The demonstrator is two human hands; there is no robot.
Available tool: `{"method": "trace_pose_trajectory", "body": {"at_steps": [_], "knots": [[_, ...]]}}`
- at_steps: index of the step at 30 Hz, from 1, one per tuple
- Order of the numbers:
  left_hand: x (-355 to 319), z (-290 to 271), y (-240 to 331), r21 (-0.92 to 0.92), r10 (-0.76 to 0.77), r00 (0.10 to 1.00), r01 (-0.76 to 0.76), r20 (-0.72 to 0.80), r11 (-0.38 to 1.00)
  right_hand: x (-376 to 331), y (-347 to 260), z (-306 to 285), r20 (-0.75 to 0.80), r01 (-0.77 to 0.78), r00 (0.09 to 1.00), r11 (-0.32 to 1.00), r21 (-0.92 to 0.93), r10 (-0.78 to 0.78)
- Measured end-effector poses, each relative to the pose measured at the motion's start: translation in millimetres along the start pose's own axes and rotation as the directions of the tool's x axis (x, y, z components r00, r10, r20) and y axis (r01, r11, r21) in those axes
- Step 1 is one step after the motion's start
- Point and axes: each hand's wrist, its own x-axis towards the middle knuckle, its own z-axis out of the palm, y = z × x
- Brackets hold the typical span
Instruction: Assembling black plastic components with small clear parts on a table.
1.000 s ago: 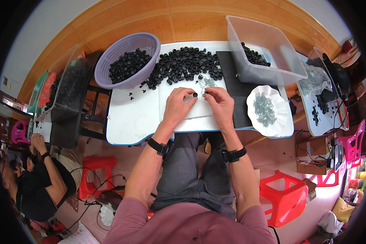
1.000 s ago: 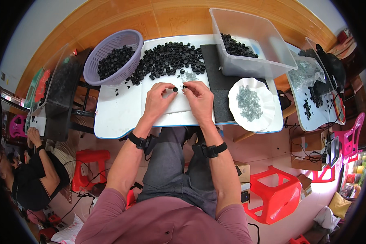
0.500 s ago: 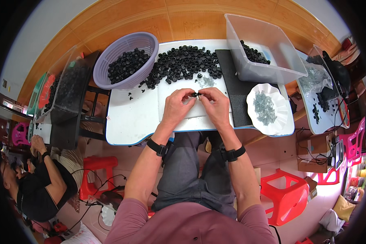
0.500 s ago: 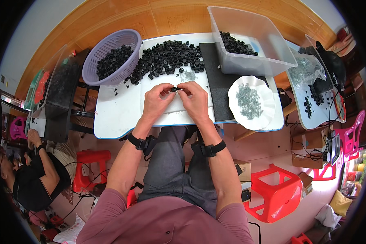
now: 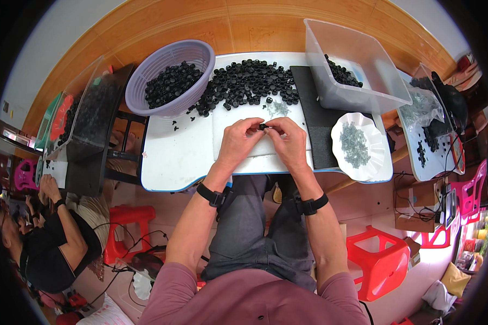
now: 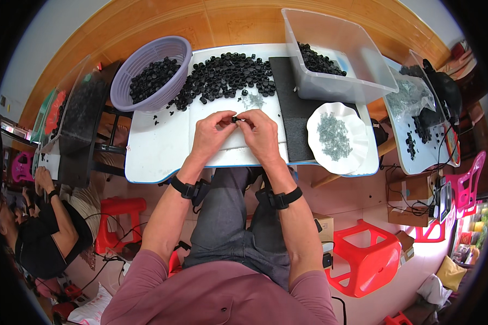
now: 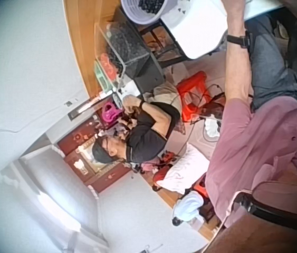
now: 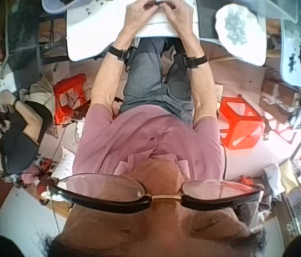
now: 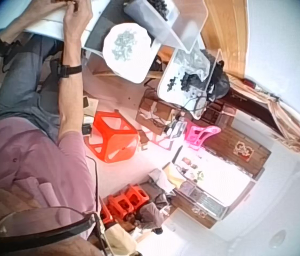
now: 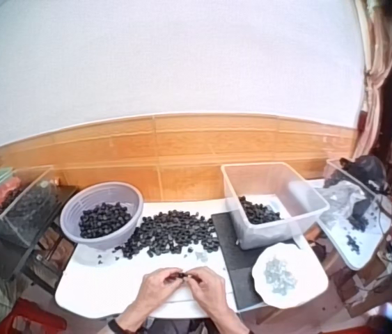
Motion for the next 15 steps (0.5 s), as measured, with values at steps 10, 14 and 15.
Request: {"method": "trace_pose_trajectory", "body": {"at_steps": [10, 14, 15], "knots": [[0.7, -2.2, 0.1, -0.069, -0.056, 0.997, 0.059, 0.047, 0.996, 0.4, 5.8, -1.4, 0.009, -0.093, 0.996, 0.981, 0.171, 0.093], [0.3, -2.0, 2.8, -0.057, -0.08, 0.996, 0.082, 0.037, 0.995, -1.2, 6.2, -2.1, 0.021, -0.163, 0.987, 0.97, 0.181, 0.162], [0.4, -1.8, 2.6, -0.052, -0.078, 0.996, 0.08, 0.037, 0.995, -1.1, 6.0, -1.8, 0.023, -0.222, 0.975, 0.954, 0.2, 0.222]]}}
